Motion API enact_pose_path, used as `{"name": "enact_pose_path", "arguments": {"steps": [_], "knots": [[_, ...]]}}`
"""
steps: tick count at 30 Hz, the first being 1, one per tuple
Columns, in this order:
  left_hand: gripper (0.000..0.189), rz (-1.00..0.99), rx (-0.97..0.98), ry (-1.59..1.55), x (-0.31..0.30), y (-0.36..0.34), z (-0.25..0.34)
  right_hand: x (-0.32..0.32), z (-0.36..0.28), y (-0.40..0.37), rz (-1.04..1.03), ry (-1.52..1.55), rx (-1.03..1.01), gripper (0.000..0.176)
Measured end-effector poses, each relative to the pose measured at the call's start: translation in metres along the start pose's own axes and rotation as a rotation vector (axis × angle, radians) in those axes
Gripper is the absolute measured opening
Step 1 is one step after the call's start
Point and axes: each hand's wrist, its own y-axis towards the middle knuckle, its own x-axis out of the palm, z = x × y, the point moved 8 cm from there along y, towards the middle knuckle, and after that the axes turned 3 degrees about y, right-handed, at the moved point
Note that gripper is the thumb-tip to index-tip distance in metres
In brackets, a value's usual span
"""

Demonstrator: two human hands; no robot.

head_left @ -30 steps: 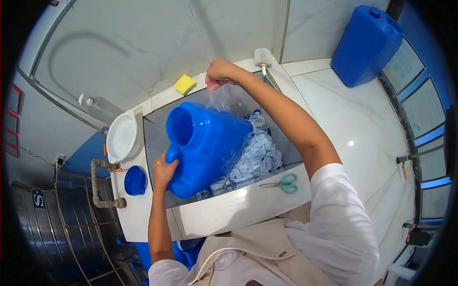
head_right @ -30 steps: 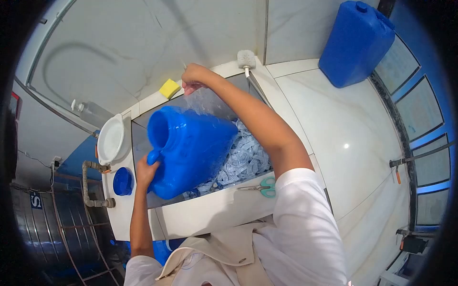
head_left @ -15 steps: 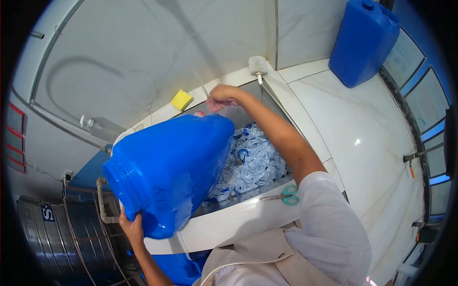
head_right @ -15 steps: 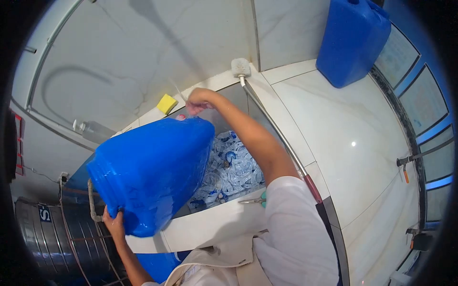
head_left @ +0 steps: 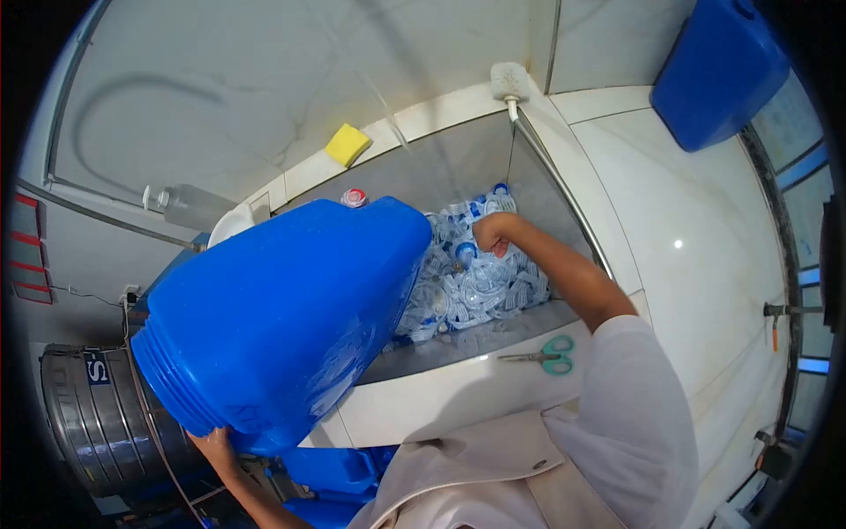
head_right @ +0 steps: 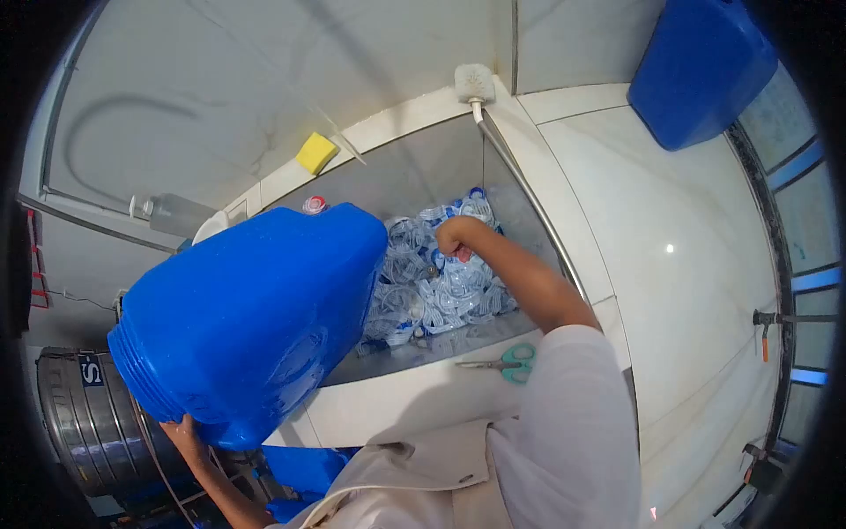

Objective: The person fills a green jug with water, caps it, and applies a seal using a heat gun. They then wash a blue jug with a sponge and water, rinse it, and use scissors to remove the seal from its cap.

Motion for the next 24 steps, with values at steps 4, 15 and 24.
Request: {"name": "enact_pose_path", "arguments": {"steps": [4, 15, 24], "knots": [[0.061, 0.077, 0.178, 0.186, -0.036, 0.024, -0.027, 0.018, -0.063, -0.182, -0.086, -0.333, -0.204, 0.021], [0.056, 0.135, 0.383, 0.280, -0.072, 0.049, -0.047, 0.132, 0.011, -0.318, 0.537, -0.405, -0.209, 0.035], [0.054, 0.168, 0.400, 0.168, -0.076, 0.046, -0.038, 0.142, -0.005, -0.314, 0.734, -0.362, -0.165, 0.030]]}}
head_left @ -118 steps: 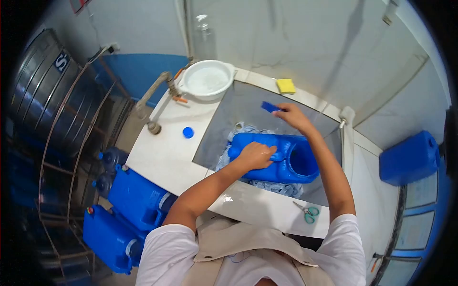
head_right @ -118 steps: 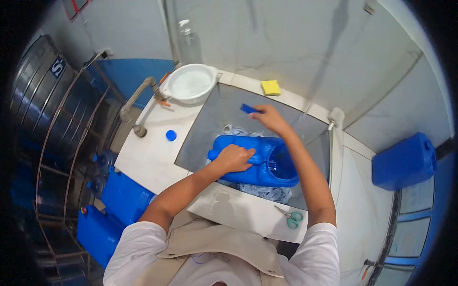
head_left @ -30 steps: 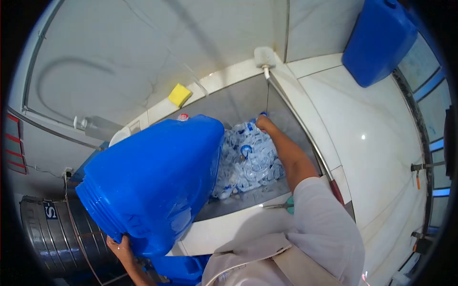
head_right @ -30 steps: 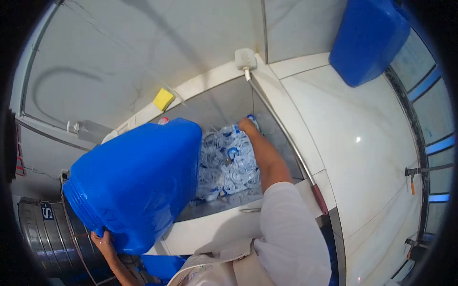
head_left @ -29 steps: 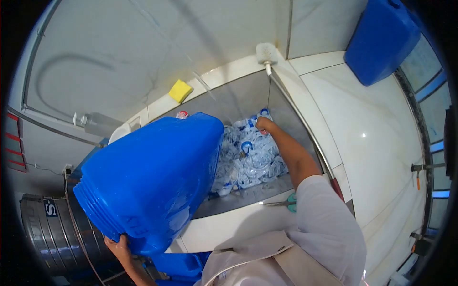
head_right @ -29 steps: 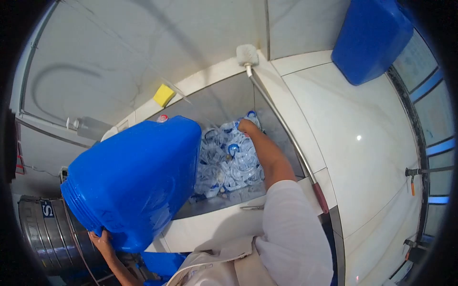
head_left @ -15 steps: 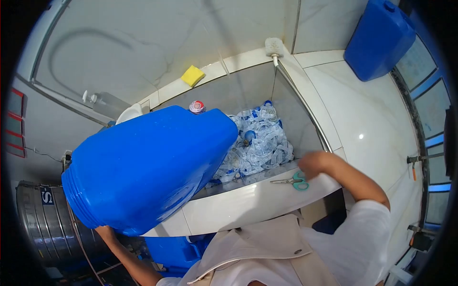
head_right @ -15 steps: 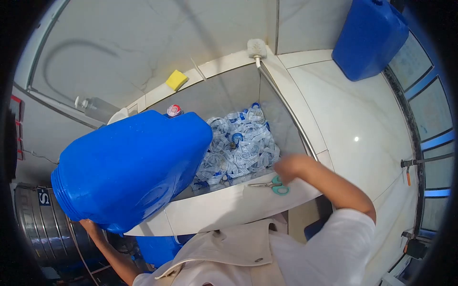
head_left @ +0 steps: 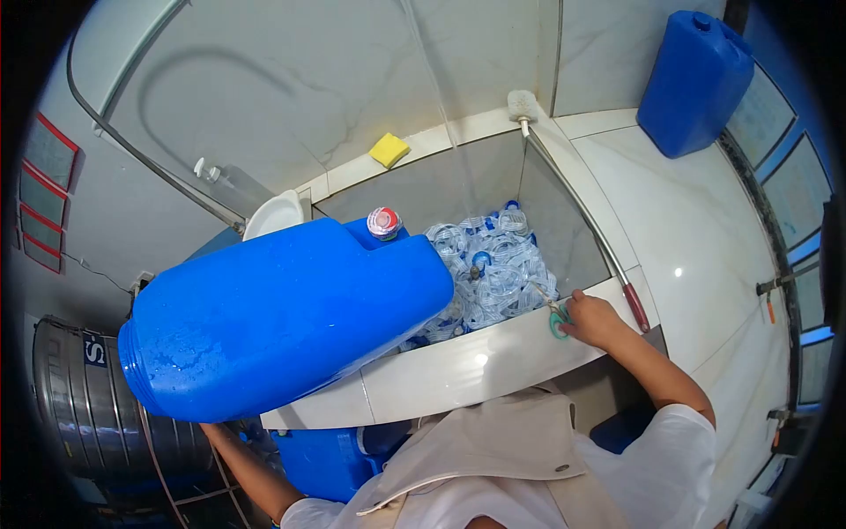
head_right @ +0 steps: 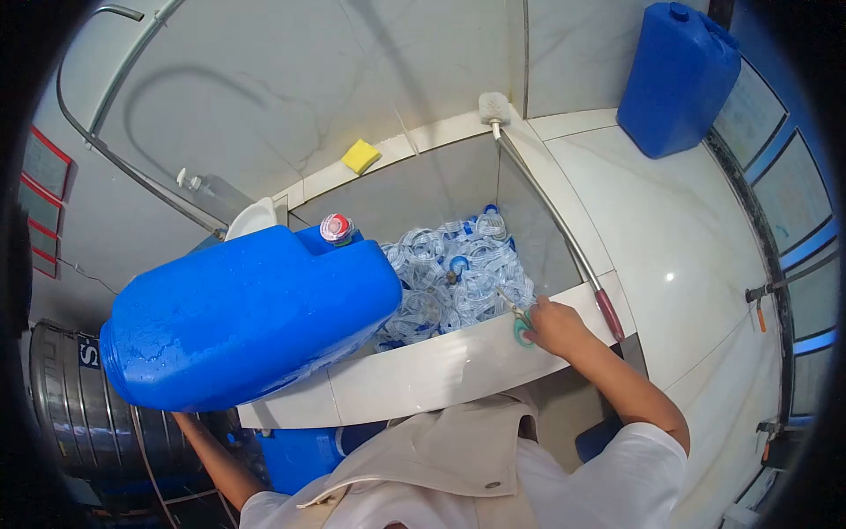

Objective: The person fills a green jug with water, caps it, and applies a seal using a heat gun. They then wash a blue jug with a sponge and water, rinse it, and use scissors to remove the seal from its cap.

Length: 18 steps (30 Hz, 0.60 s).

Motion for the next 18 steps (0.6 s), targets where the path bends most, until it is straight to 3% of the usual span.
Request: {"name": "enact_pose_path", "arguments": {"steps": [3, 5, 7, 9, 12, 14, 18], "knots": [[0.054, 0.011, 0.001, -0.016, -0.005, 0.001, 0.000, -0.006, 0.001, 0.016, -0.080, -0.074, 0.049, 0.032], [0.054, 0.014, 0.001, -0.025, -0.006, 0.001, 0.000, -0.041, -0.008, 0.042, 0.026, -0.002, -0.133, 0.031], [0.053, 0.016, 0.003, -0.035, -0.005, 0.002, 0.001, -0.109, -0.047, 0.051, -0.045, 0.183, -0.102, 0.029], [0.053, 0.020, 0.003, -0.045, -0.005, 0.003, 0.001, -0.156, -0.082, 0.061, 0.333, 0.076, -0.545, 0.026], [0.052, 0.021, 0.002, -0.050, -0.005, 0.004, 0.001, -0.194, -0.120, 0.080, 0.391, -0.037, -0.568, 0.027], [0.052, 0.025, -0.001, -0.048, -0.008, 0.004, 0.000, -0.214, -0.152, 0.077, 0.580, -0.233, -0.751, 0.029], [0.051, 0.027, -0.003, -0.039, -0.010, 0.005, 0.000, -0.232, -0.189, 0.086, 0.604, -0.411, -0.808, 0.026]]}}
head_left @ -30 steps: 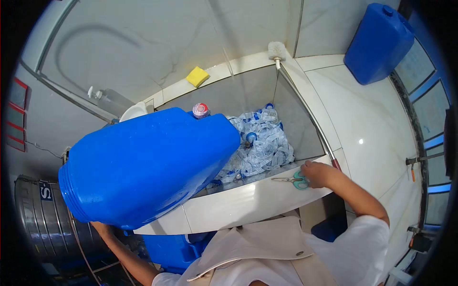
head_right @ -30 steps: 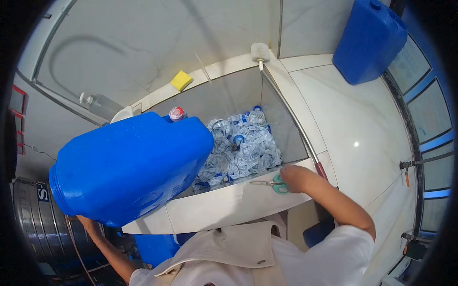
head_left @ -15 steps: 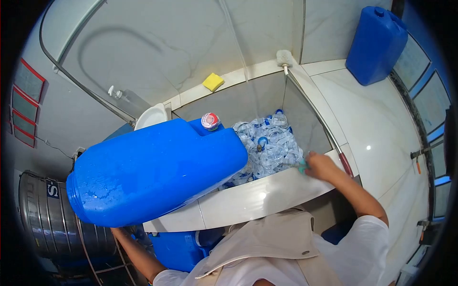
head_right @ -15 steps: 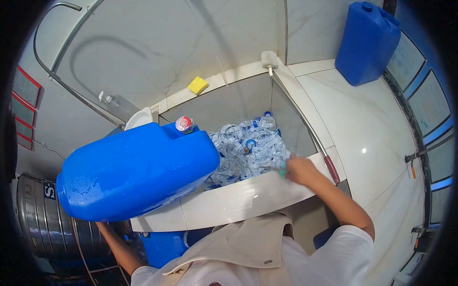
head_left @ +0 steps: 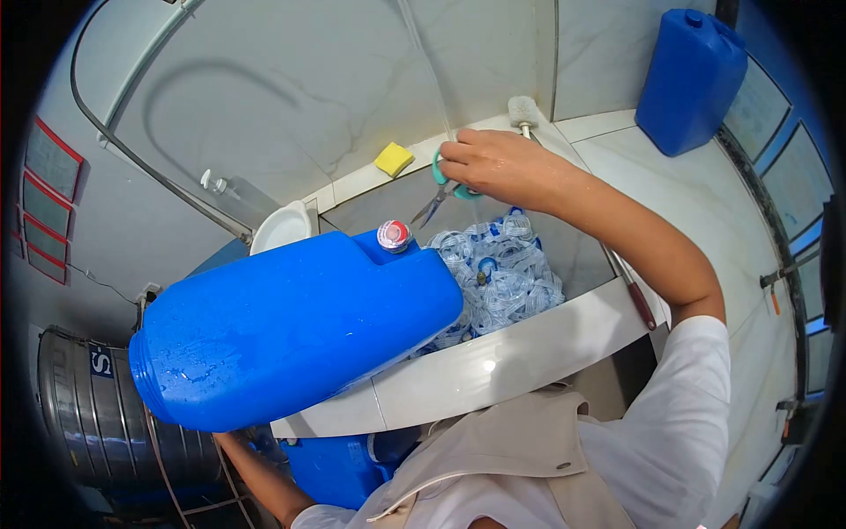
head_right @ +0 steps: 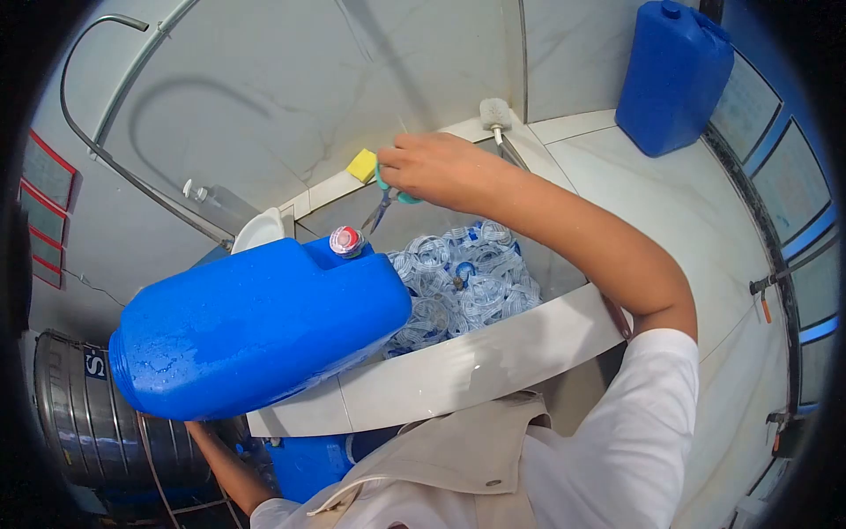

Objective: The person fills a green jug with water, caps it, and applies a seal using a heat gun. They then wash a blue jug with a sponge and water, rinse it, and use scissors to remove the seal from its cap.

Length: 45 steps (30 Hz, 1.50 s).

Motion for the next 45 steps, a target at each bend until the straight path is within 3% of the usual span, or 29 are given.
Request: {"name": "enact_pose_path", "arguments": {"steps": [12, 23, 24, 26, 27, 29, 32, 35, 39, 45], "knots": [[0.049, 0.018, -0.015, 0.012, -0.010, 0.000, -0.008, -0.012, -0.027, 0.044, -0.112, -0.205, -0.207, 0.015], [0.047, 0.028, -0.025, -0.008, -0.004, 0.004, -0.010, 0.022, -0.063, 0.082, -0.179, -0.312, -0.428, 0.008], [0.047, 0.027, -0.024, -0.010, -0.003, 0.004, -0.009, 0.027, -0.056, 0.086, -0.181, -0.308, -0.427, 0.008], [0.047, 0.031, -0.026, -0.010, -0.003, 0.005, -0.010, 0.049, -0.019, 0.097, -0.469, -0.142, -0.319, 0.011], [0.047, 0.031, -0.024, -0.010, -0.004, 0.005, -0.009, 0.056, -0.004, 0.097, -0.466, -0.141, -0.321, 0.011], [0.046, 0.033, -0.021, -0.012, -0.004, 0.006, -0.009, 0.075, 0.018, 0.075, -0.705, 0.153, -0.279, 0.019], [0.046, 0.040, -0.026, -0.013, -0.005, 0.005, -0.011, 0.064, 0.013, 0.063, -0.546, 0.164, -0.309, 0.023], [0.045, 0.040, -0.028, -0.009, -0.005, 0.006, -0.010, 0.061, 0.002, 0.069, -0.526, 0.075, -0.421, 0.023], [0.045, 0.039, -0.029, -0.013, -0.003, 0.010, -0.012, 0.062, 0.006, 0.055, -0.508, 0.062, -0.417, 0.023], [0.044, 0.040, -0.022, -0.016, -0.003, 0.012, -0.011, 0.086, 0.026, 0.025, -0.705, 0.246, -0.178, 0.024]]}}
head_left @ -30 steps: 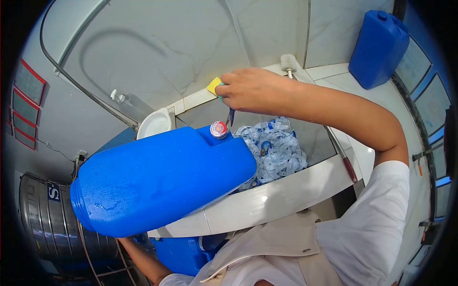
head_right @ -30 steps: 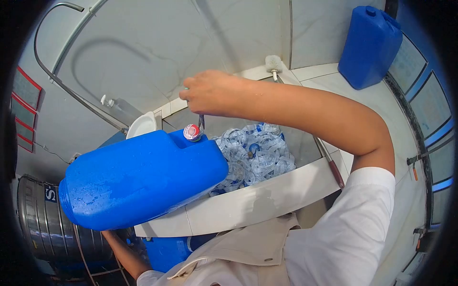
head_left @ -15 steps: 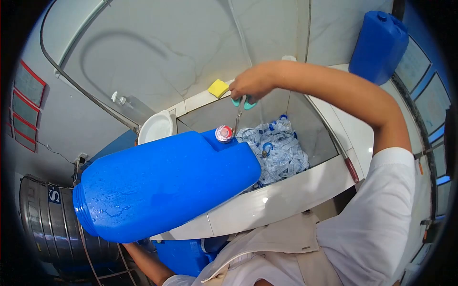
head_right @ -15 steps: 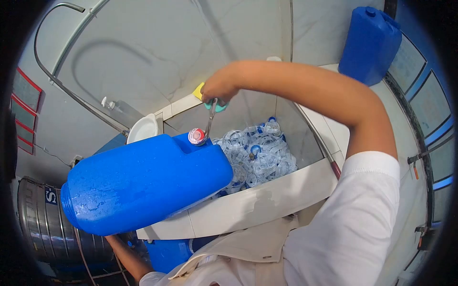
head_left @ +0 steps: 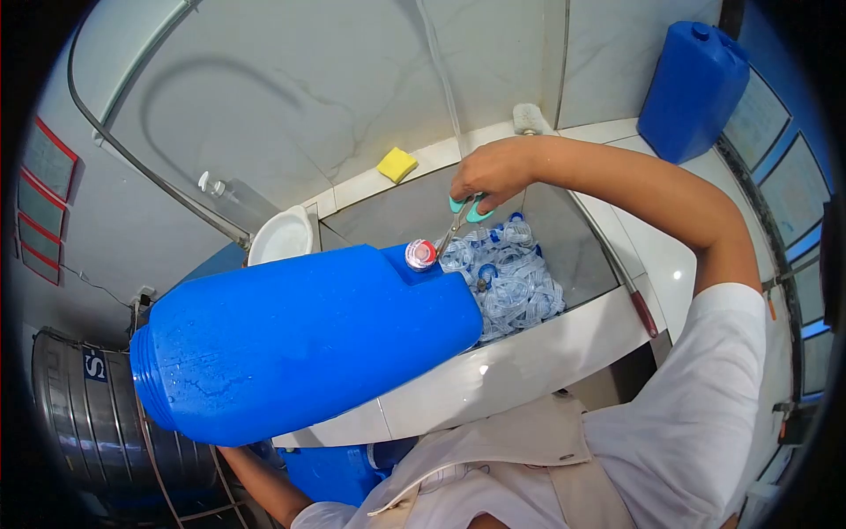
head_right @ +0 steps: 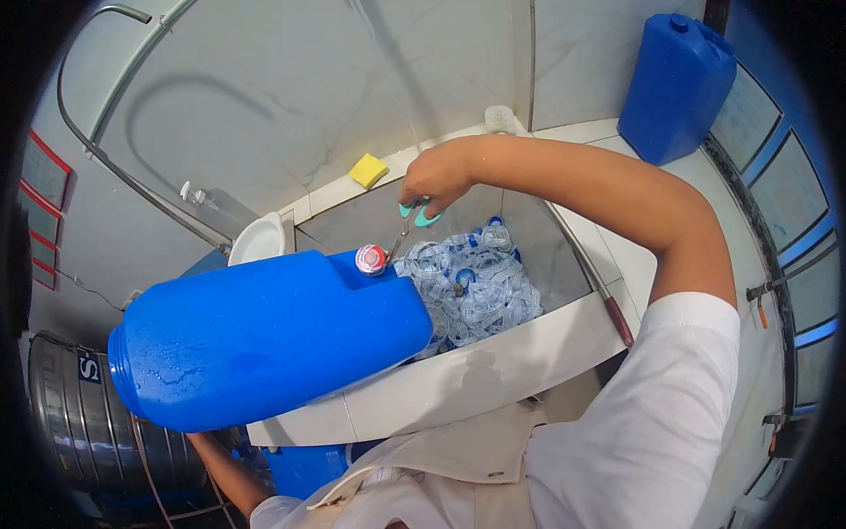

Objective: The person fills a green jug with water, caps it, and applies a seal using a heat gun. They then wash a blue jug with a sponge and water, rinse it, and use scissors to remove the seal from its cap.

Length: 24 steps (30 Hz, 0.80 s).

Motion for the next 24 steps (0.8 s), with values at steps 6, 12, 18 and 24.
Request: {"name": "enact_pose_path", "arguments": {"steps": [6, 12, 18, 24], "knots": [[0.043, -0.003, 0.015, 0.000, 0.002, 0.004, 0.001, -0.032, -0.033, 0.026, 0.219, -0.340, -0.413, 0.025], [0.042, 0.004, 0.023, 0.000, -0.002, 0.003, 0.000, -0.016, -0.017, 0.005, 0.158, -0.348, -0.102, 0.024], [0.040, -0.002, 0.027, -0.005, -0.002, 0.006, -0.002, -0.030, -0.037, 0.008, 0.261, -0.329, -0.330, 0.021], [0.040, -0.008, 0.045, -0.011, 0.000, 0.008, 0.000, -0.033, -0.038, 0.026, 0.185, -0.455, -0.390, 0.018]]}}
